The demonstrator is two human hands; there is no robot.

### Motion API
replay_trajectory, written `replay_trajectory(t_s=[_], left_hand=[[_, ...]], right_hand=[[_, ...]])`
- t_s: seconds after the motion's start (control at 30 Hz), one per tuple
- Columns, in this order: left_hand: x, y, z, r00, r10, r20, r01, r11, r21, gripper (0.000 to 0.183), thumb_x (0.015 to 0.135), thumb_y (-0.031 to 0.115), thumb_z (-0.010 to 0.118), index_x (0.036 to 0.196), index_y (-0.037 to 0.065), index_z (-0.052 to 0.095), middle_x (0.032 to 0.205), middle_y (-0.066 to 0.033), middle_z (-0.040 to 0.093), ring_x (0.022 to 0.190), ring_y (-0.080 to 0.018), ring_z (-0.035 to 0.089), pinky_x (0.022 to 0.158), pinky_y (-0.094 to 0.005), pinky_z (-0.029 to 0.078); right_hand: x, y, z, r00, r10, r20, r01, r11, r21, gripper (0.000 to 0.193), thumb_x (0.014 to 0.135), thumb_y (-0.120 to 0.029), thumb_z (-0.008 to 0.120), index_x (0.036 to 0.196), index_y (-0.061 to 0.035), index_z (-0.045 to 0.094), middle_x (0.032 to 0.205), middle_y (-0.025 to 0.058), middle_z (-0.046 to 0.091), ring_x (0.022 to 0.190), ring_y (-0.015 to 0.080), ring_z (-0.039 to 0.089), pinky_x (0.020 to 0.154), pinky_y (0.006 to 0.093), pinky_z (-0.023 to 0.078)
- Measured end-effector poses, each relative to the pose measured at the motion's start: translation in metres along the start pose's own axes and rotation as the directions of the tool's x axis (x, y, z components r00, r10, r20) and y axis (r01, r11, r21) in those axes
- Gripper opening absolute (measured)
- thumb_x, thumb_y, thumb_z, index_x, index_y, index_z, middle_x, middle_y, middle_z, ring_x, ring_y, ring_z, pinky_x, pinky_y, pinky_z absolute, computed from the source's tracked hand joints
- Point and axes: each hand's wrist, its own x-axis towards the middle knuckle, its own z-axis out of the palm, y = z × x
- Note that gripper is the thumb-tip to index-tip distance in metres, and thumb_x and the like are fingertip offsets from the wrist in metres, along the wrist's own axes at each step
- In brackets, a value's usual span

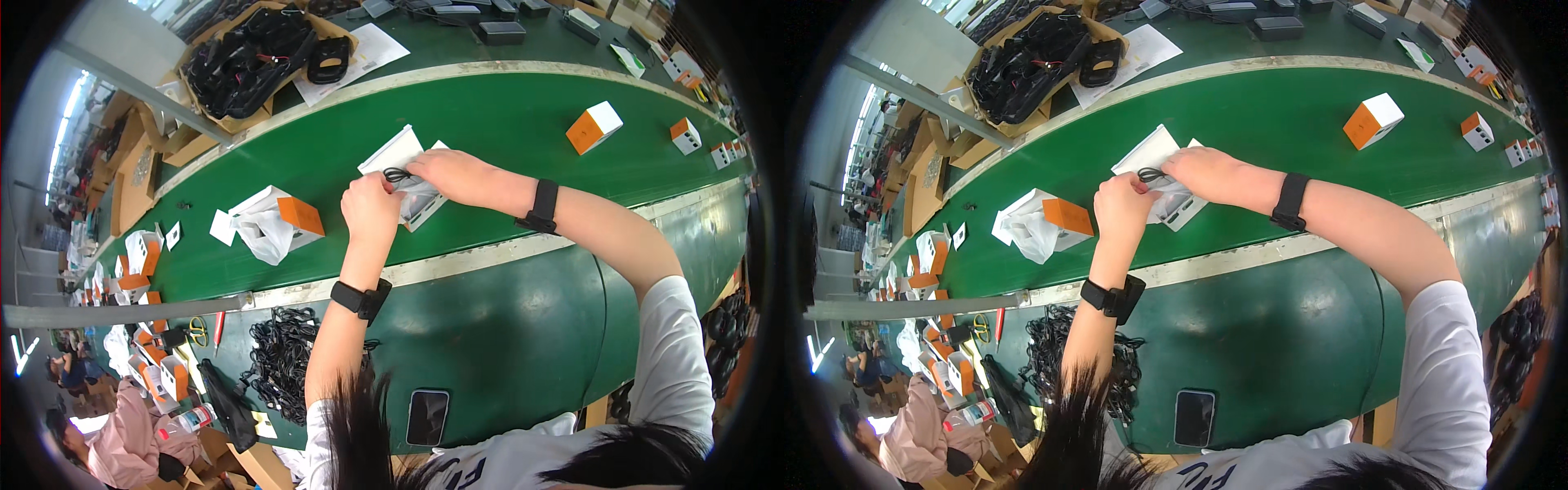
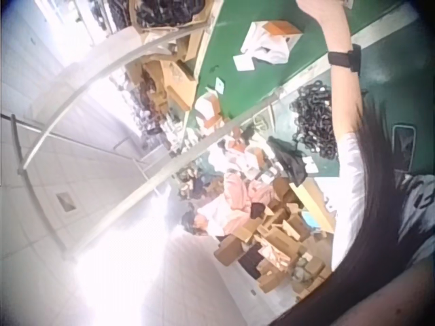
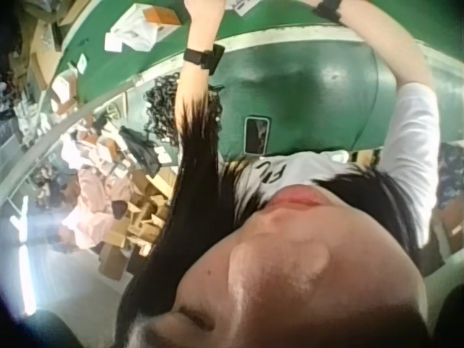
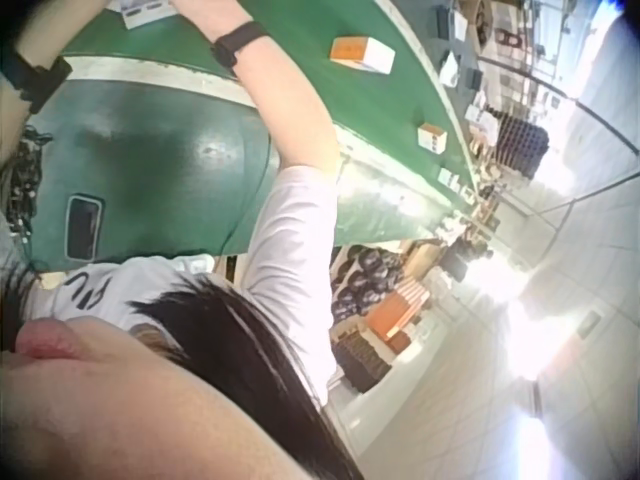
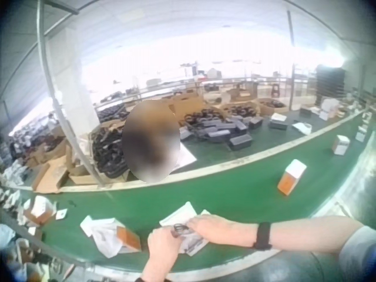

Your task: Packaging electronic cable assemblies into retail boxes on a factory production line.

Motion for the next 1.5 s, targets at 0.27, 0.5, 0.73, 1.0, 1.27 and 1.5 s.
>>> replay_trajectory(t_s=[0.27, 0.5, 0.73, 1.0, 1.27, 1.5], left_hand=[[-0.002, 0.021, 0.005, 0.994, -0.104, -0.047, 0.108, 0.989, 0.104, 0.017, 0.063, 0.016, 0.069, 0.069, 0.008, 0.055, 0.063, -0.0107, 0.061, 0.064, -0.0318, 0.061, 0.060, -0.0397, 0.048], [-0.010, 0.021, 0.014, 0.999, -0.013, -0.041, 0.009, 0.997, -0.079, 0.011, 0.070, 0.016, 0.064, 0.071, 0.008, 0.056, 0.068, -0.0107, 0.063, 0.065, -0.0305, 0.061, 0.068, -0.0429, 0.047], [-0.039, 0.036, 0.025, 0.903, 0.355, -0.244, -0.308, 0.928, 0.210, 0.011, 0.072, 0.014, 0.064, 0.081, 0.008, 0.063, 0.083, -0.0039, 0.063, 0.076, -0.0229, 0.056, 0.085, -0.0392, 0.029], [-0.002, 0.035, 0.018, 0.952, 0.295, -0.078, -0.275, 0.941, 0.197, 0.010, 0.067, 0.019, 0.068, 0.072, 0.010, 0.068, 0.063, -0.0109, 0.061, 0.058, -0.0272, 0.057, 0.070, -0.0327, 0.039], [-0.010, 0.050, 0.041, 0.925, 0.368, 0.097, -0.356, 0.746, 0.563, 0.011, 0.070, 0.010, 0.056, 0.076, 0.010, 0.065, 0.079, -0.0068, 0.055, 0.077, -0.0238, 0.052, 0.072, -0.0354, 0.035], [-0.018, 0.061, 0.058, 0.912, 0.408, -0.032, -0.336, 0.789, 0.514, 0.011, 0.072, 0.012, 0.059, 0.078, 0.007, 0.067, 0.078, -0.0074, 0.051, 0.079, -0.0237, 0.047, 0.068, -0.0357, 0.032]], right_hand=[[-0.007, 0.012, 0.006, 0.987, -0.158, 0.020, 0.157, 0.938, -0.310, 0.022, 0.074, -0.006, 0.052, 0.095, -0.0010, 0.057, 0.096, 0.0106, 0.051, 0.093, 0.0235, 0.053, 0.081, 0.0337, 0.044], [-0.003, 0.007, 0.004, 0.989, -0.140, 0.042, 0.144, 0.893, -0.427, 0.018, 0.073, -0.008, 0.054, 0.091, -0.0034, 0.058, 0.099, 0.0091, 0.051, 0.092, 0.0224, 0.053, 0.081, 0.0336, 0.044], [-0.016, 0.019, 0.004, 0.989, -0.144, -0.043, 0.123, 0.940, -0.319, 0.016, 0.073, -0.007, 0.054, 0.087, -0.0066, 0.060, 0.103, 0.0086, 0.051, 0.095, 0.0239, 0.052, 0.084, 0.0348, 0.044], [-0.027, 0.028, 0.010, 0.993, -0.022, -0.114, 0.027, 0.999, 0.038, 0.022, 0.073, 0.000, 0.050, 0.092, -0.0032, 0.061, 0.107, 0.0093, 0.049, 0.099, 0.0262, 0.050, 0.081, 0.0353, 0.046], [-0.046, 0.039, 0.027, 0.979, 0.069, -0.193, -0.033, 0.982, 0.187, 0.033, 0.070, 0.005, 0.050, 0.102, -0.0004, 0.055, 0.107, 0.0112, 0.051, 0.102, 0.0279, 0.048, 0.086, 0.0364, 0.043], [-0.057, 0.042, 0.015, 0.955, 0.034, -0.295, 0.043, 0.968, 0.249, 0.036, 0.071, 0.003, 0.055, 0.107, -0.0002, 0.052, 0.107, 0.0119, 0.053, 0.106, 0.0299, 0.045, 0.092, 0.0371, 0.039]])
